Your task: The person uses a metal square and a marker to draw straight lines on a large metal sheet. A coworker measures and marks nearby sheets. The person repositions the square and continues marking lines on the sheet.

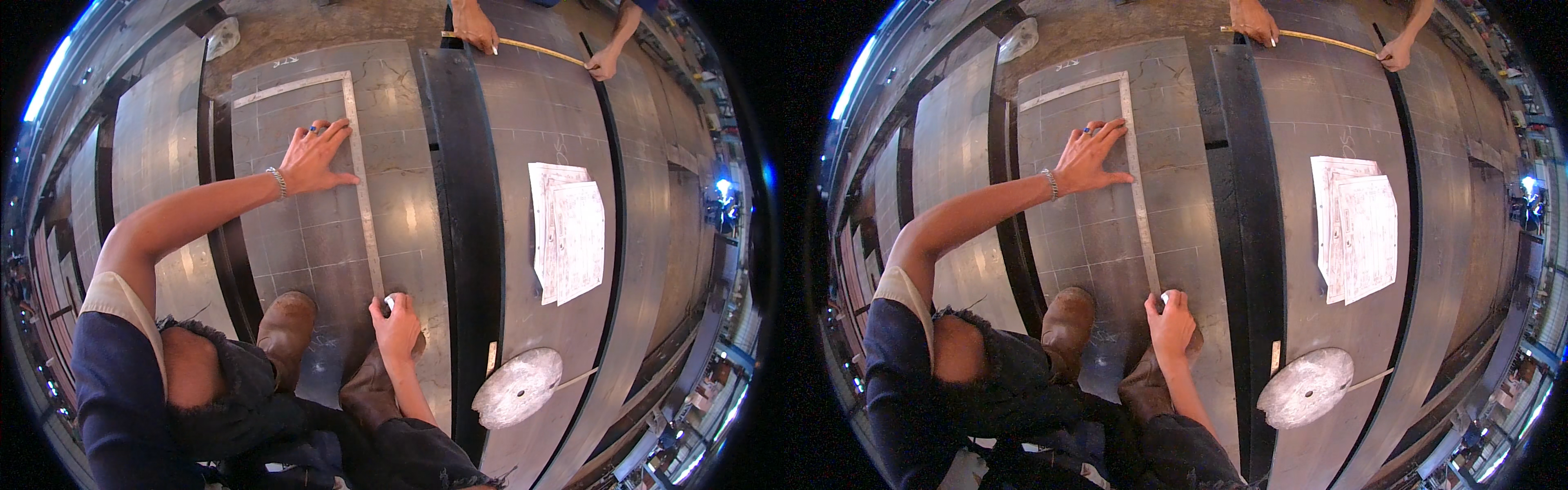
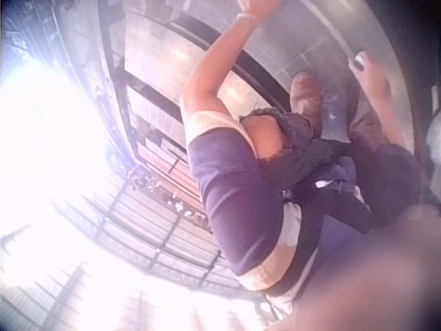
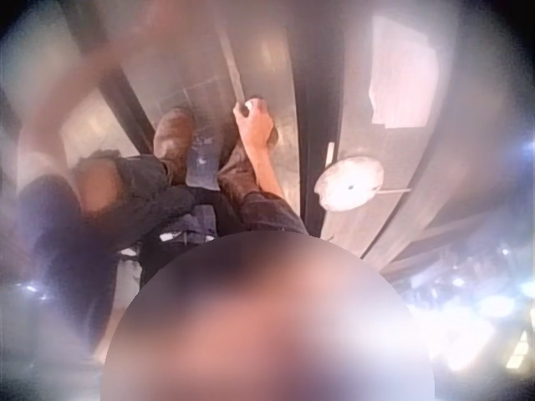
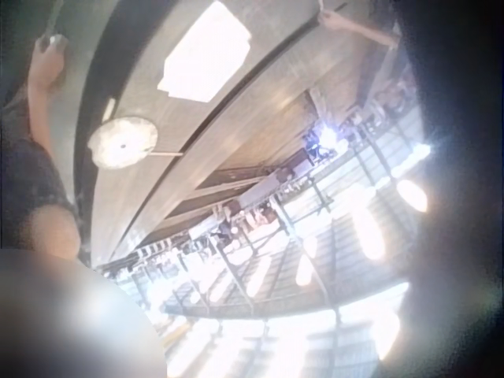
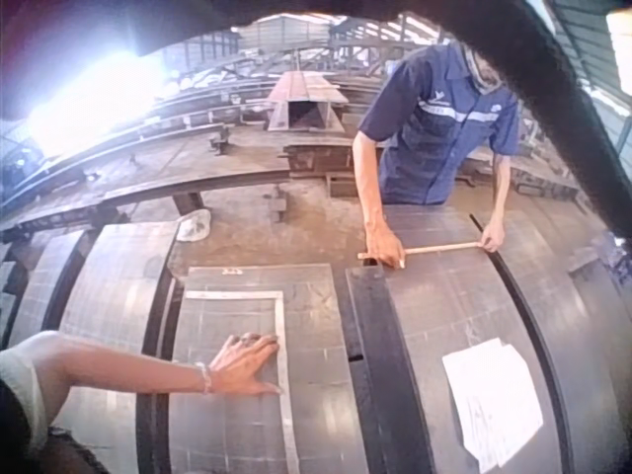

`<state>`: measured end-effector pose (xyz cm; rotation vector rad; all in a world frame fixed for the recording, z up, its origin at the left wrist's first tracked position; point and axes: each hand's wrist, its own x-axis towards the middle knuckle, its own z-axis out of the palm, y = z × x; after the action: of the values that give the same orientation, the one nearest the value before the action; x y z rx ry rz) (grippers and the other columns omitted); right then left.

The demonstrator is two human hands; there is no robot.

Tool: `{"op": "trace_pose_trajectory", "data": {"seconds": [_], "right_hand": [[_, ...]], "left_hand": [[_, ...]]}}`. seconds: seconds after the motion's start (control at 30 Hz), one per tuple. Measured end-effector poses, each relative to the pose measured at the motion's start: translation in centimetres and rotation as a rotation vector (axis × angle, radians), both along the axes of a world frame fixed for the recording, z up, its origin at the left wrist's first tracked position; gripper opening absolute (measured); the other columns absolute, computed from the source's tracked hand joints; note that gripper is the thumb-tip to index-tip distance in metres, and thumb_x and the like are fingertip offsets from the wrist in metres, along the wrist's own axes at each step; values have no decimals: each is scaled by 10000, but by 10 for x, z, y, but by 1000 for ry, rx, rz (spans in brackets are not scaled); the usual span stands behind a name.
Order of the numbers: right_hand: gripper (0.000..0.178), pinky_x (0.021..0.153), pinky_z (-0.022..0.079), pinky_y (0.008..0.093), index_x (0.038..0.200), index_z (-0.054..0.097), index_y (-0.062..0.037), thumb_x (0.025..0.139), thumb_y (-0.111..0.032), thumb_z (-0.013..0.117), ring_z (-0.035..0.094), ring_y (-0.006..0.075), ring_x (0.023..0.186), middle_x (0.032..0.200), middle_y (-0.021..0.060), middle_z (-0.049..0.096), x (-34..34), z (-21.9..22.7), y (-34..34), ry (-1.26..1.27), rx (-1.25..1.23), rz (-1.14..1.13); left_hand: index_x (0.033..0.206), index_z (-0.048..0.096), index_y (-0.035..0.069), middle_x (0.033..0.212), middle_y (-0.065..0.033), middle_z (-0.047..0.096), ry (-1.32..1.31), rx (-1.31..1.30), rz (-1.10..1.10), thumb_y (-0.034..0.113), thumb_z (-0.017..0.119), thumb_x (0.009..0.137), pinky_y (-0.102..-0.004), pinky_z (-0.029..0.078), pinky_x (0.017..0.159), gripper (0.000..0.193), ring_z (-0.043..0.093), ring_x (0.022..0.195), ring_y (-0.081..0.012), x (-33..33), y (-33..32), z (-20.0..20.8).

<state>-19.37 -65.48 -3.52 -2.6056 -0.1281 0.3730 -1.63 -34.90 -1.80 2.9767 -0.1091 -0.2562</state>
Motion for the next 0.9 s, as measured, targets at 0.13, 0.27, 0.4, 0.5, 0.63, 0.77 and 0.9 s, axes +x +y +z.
{"op": "trace_pose_trajectory", "data": {"seconds": [0.13, 0.27, 0.4, 0.5, 0.63, 0.77, 0.9], "right_hand": [[321, 602, 547, 466, 912, 578, -63, 855, -335, 737, 677, 360, 724, 893, 114, 636, 0, 1, 0, -1, -5, 0], [314, 601, 547, 465, 906, 572, -62, 854, -328, 732, 675, 356, 720, 892, 112, 635, 0, 1, 0, -10, -6, -3], [322, 596, 535, 476, 907, 567, -57, 845, -323, 737, 671, 359, 709, 898, 112, 636, 0, 0, 1, -11, 31, -13], [254, 611, 524, 476, 924, 583, -50, 880, -271, 700, 673, 369, 738, 882, 124, 637, 6, 6, -5, 72, 152, -36], [164, 677, 511, 498, 955, 606, -29, 943, -193, 597, 658, 409, 787, 861, 163, 632, 49, 6, -4, -84, 256, 61], [188, 724, 498, 530, 988, 598, 6, 974, -171, 536, 639, 450, 843, 912, 227, 634, 119, 54, 37, 36, 251, 98], [209, 750, 499, 536, 1024, 609, 8, 985, -181, 528, 641, 455, 888, 980, 275, 641, 175, 22, 64, -205, 293, 168]], "left_hand": [[1434, 448, 57, 1534, -61, 386, -5, 9, 4, 730, 701, 737, -505, 392, 1037, 1002, 401, 1362, -308, 0, -1, -3], [1418, 459, 59, 1536, -66, 386, 16, 4, 9, 780, 696, 703, -523, 389, 1037, 1043, 397, 1361, -309, 1, -2, -5], [1418, 460, 58, 1533, -69, 389, 33, 10, 18, 774, 706, 695, -524, 390, 1036, 1046, 392, 1366, -311, 3, -1, -2], [1417, 458, 55, 1530, -71, 392, 24, 22, 29, 758, 719, 694, -523, 390, 1037, 1042, 393, 1369, -320, 1, -3, -2], [1412, 458, 45, 1523, -72, 396, 19, 10, 27, 734, 739, 680, -516, 398, 1026, 1043, 406, 1360, -330, 2, -3, -1], [1389, 464, 34, 1507, -74, 407, 25, 32, 32, 689, 754, 687, -503, 420, 988, 1003, 434, 1330, -328, 1, -2, 1], [1412, 457, 37, 1527, -66, 395, 72, 30, 36, 703, 752, 679, -512, 408, 1013, 1033, 419, 1349, -333, 7, -10, 5]]}}
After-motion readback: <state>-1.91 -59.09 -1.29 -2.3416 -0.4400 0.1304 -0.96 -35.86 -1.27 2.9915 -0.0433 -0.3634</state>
